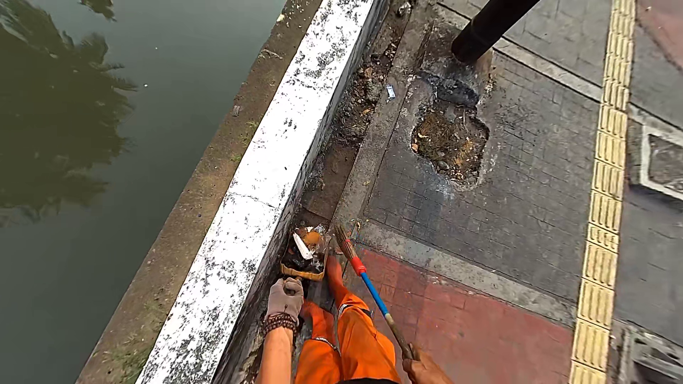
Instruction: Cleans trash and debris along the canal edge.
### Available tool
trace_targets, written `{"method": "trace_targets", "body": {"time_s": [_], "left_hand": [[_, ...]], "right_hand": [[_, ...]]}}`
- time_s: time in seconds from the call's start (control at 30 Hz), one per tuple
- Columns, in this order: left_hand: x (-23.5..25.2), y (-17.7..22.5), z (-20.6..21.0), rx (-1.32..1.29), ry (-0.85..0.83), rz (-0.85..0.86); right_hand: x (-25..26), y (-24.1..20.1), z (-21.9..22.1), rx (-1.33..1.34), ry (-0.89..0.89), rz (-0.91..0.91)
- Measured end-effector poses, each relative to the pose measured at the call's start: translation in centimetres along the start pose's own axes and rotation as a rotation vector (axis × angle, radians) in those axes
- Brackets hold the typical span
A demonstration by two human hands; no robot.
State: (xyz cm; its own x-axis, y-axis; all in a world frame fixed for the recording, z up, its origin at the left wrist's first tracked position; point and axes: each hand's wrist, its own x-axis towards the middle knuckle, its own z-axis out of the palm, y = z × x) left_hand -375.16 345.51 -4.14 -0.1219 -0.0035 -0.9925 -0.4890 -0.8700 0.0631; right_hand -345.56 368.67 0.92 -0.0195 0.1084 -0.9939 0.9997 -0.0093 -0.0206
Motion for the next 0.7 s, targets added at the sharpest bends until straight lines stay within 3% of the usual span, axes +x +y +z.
{"method": "trace_targets", "body": {"time_s": [0.07,0.13,0.27,0.4,0.53,0.63,0.7], "left_hand": [[0.1,-0.1,0.0,0.006,-0.001,0.003],[0.1,-0.4,-0.1,0.020,0.003,0.007],[0.2,-0.2,-0.5,0.032,0.008,0.004],[0.4,0.4,-0.8,0.024,0.000,-0.002],[0.1,0.3,-0.7,0.031,-0.008,0.022],[-0.1,0.4,-1.5,-0.039,0.037,0.038],[-0.4,0.8,-2.7,-0.088,0.077,0.035]], "right_hand": [[3.5,-2.8,2.2,0.264,-0.038,0.067],[5.6,-5.9,4.3,0.339,-0.094,0.095],[2.9,-5.6,3.3,0.278,-0.147,0.002],[2.3,-5.7,0.5,-0.057,0.065,-0.103],[8.1,-13.6,-2.5,-0.400,0.239,-0.142],[12.6,-18.6,-0.7,-0.654,0.195,-0.037],[12.6,-18.7,2.5,-0.795,0.076,0.019]]}}
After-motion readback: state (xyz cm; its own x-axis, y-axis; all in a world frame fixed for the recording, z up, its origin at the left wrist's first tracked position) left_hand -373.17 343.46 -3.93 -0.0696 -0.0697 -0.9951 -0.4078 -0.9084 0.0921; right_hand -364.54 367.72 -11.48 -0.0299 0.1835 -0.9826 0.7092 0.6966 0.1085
